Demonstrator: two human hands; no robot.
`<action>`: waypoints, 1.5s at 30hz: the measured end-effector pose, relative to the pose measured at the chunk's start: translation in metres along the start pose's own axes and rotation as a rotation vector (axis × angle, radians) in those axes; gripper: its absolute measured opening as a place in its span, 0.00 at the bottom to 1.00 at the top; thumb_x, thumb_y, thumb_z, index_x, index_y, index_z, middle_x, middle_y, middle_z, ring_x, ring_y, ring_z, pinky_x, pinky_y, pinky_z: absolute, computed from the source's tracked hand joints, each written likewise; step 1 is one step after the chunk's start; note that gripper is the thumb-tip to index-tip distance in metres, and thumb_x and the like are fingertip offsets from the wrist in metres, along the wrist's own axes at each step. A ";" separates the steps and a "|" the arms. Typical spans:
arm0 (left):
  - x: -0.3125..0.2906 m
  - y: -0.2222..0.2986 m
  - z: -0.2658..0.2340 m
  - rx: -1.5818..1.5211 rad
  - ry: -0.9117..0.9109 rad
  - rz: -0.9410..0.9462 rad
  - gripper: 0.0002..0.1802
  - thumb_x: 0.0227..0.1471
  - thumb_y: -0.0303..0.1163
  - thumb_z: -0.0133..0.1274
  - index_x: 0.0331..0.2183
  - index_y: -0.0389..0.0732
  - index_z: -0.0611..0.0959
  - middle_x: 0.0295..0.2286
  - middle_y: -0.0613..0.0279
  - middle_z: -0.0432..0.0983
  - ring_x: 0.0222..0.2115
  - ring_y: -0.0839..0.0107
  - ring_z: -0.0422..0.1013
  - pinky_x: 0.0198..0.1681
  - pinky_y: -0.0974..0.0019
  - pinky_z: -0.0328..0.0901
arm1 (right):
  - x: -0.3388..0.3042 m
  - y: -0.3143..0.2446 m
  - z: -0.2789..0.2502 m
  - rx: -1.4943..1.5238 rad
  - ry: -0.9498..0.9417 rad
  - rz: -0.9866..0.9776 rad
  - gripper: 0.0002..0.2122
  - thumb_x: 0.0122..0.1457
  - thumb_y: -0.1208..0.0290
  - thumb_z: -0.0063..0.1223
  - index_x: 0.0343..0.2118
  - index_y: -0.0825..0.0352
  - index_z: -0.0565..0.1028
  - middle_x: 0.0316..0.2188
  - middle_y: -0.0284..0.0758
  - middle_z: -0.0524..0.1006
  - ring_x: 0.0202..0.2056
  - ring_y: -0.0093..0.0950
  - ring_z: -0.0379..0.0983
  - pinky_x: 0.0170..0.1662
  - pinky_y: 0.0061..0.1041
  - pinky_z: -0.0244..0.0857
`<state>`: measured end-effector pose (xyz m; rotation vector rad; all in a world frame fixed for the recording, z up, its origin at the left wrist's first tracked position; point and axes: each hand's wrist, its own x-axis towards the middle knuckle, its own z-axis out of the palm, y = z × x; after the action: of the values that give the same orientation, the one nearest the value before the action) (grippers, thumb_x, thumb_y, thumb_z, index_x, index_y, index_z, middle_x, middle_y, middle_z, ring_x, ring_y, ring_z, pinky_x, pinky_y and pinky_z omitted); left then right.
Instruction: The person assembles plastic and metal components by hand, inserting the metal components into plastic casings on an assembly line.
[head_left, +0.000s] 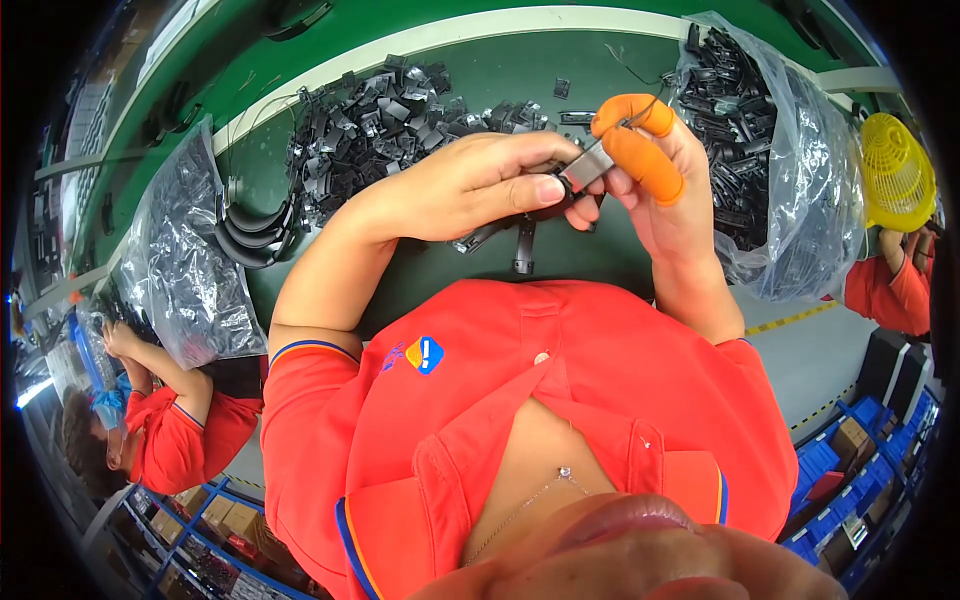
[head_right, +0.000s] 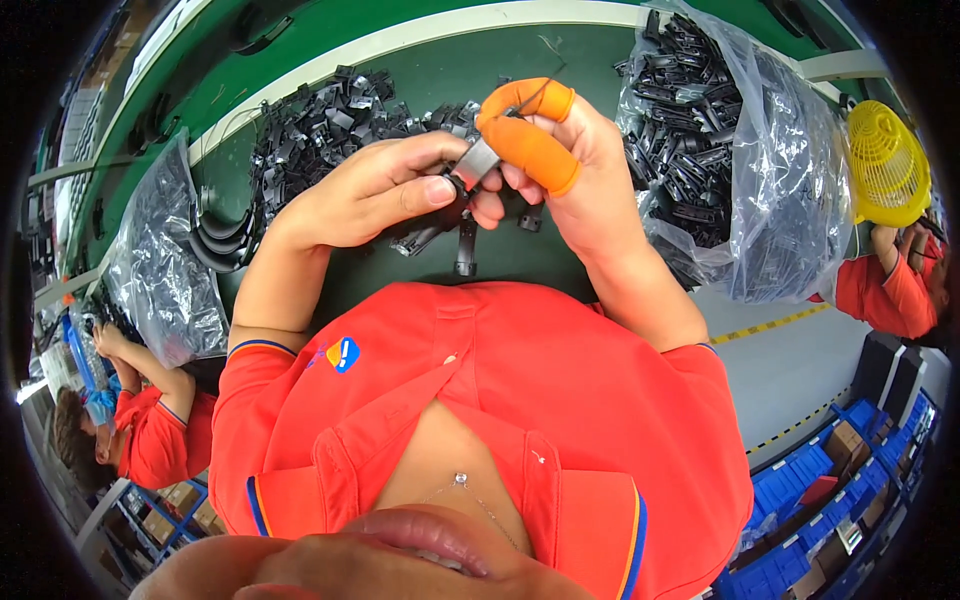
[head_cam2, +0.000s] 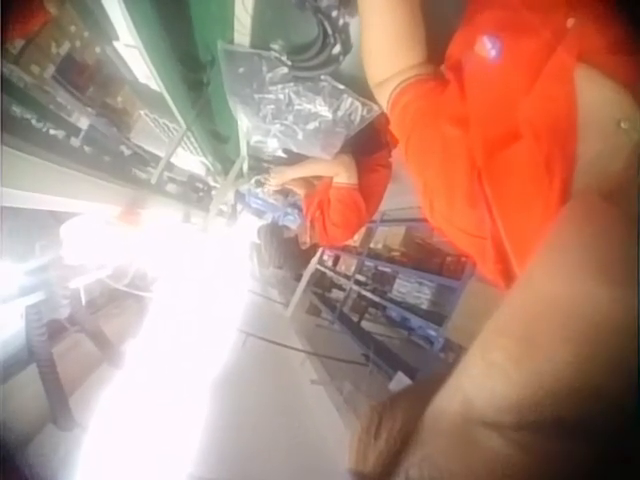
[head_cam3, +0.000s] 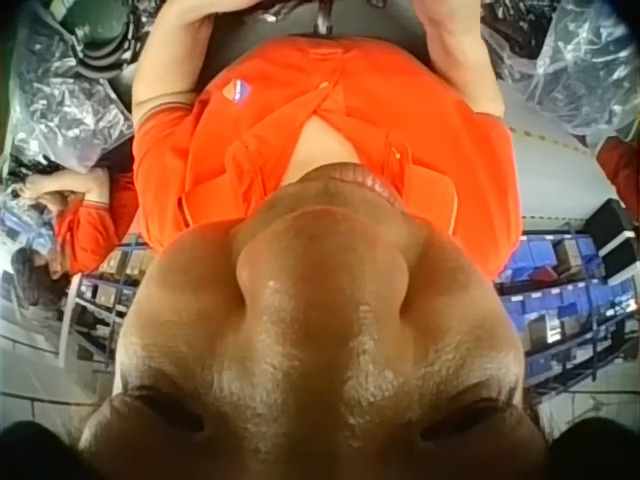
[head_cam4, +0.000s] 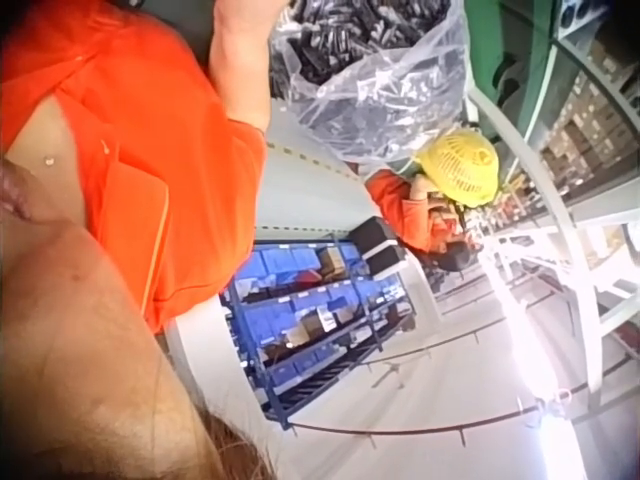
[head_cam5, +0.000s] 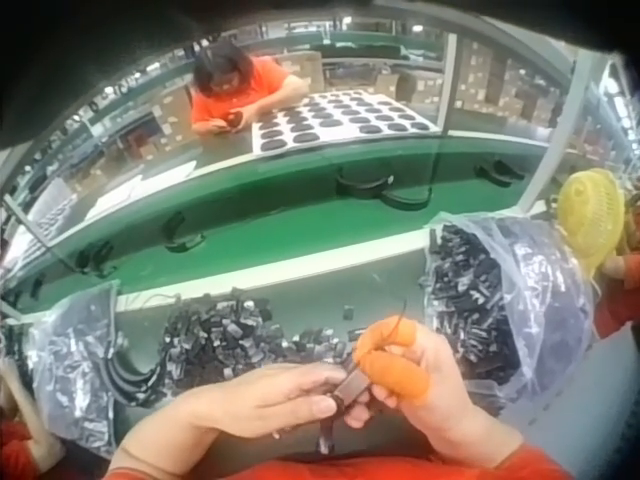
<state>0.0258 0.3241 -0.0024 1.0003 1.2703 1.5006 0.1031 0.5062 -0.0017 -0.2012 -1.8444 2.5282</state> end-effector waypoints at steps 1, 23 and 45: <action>-0.002 0.002 -0.002 -0.001 0.004 0.002 0.15 0.56 0.31 0.41 0.43 0.33 0.70 0.35 0.59 0.73 0.37 0.71 0.70 0.44 0.68 0.63 | 0.003 -0.003 0.003 0.016 -0.053 -0.011 0.09 0.55 0.72 0.48 0.36 0.70 0.70 0.17 0.27 0.68 0.16 0.13 0.59 0.20 0.10 0.52; -0.015 -0.002 -0.028 -0.396 0.718 0.533 0.19 0.54 0.30 0.40 0.45 0.29 0.67 0.34 0.52 0.72 0.36 0.64 0.71 0.48 0.58 0.63 | 0.106 0.057 -0.059 -1.208 -0.310 -0.347 0.15 0.44 0.83 0.51 0.38 0.66 0.72 0.41 0.37 0.68 0.43 0.31 0.65 0.46 0.25 0.60; 0.003 -0.015 0.018 0.030 0.623 0.389 0.21 0.49 0.23 0.51 0.46 0.30 0.68 0.40 0.52 0.72 0.41 0.70 0.70 0.46 0.70 0.64 | 0.009 0.004 0.011 -0.115 -0.090 -0.392 0.08 0.49 0.80 0.54 0.33 0.68 0.73 0.41 0.32 0.66 0.42 0.24 0.63 0.45 0.20 0.57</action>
<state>0.0445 0.3327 -0.0150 0.8573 1.5835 2.2152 0.0928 0.4950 -0.0030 0.2551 -1.8421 2.2007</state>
